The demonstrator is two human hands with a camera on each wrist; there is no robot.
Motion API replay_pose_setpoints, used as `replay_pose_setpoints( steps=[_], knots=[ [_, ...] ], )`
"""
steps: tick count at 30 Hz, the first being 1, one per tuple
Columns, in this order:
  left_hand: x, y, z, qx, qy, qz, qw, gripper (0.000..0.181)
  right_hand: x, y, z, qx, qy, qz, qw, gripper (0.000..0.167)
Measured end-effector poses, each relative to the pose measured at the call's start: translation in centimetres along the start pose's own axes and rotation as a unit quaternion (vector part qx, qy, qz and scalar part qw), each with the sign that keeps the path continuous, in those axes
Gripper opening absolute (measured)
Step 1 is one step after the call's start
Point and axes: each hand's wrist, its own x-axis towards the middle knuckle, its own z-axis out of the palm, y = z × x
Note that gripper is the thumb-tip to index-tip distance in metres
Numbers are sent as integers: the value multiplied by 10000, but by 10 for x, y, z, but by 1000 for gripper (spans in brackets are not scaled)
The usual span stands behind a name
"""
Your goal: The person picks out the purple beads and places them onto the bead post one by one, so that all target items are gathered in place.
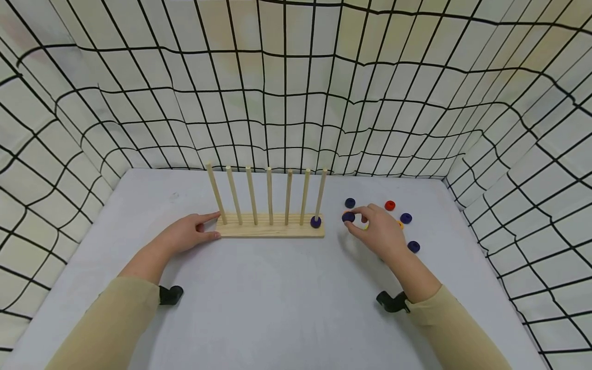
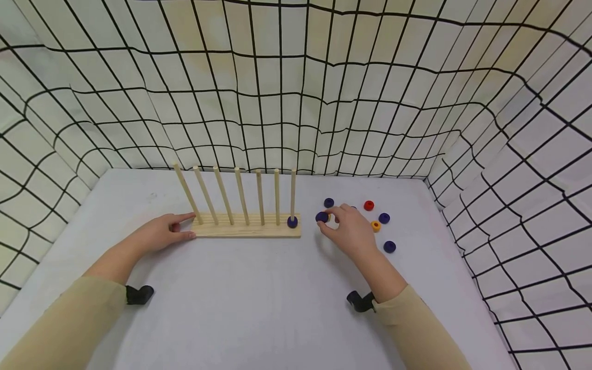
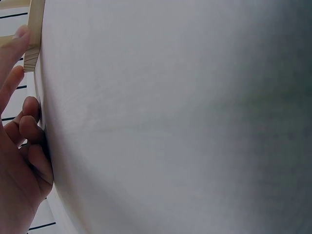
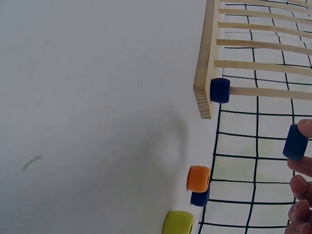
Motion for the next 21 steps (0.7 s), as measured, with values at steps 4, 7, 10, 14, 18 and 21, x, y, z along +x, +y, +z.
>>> replay_pose_setpoints(
  steps=[4,7,10,14,18,21],
  knots=[
    [0,0,0,-7,-32,-24,10000,80,1,-4,-2,2,73,-9,10000,44],
    [-1,0,0,-27,-36,-40,10000,80,2,-6,-4,7,134,-7,9999,44],
    [-2,2,-1,-33,-35,-55,10000,79,4,-8,-5,-8,209,-36,9998,43],
    [-1,3,-1,-32,-33,-53,10000,78,6,-12,-8,-17,264,-71,9996,43],
    [-1,3,-1,-31,-40,-63,10000,78,7,-15,-9,10,302,-91,9995,43],
    [-2,3,-1,-28,-41,-91,9999,78,8,-18,-9,96,374,-98,9992,44]
  ],
)
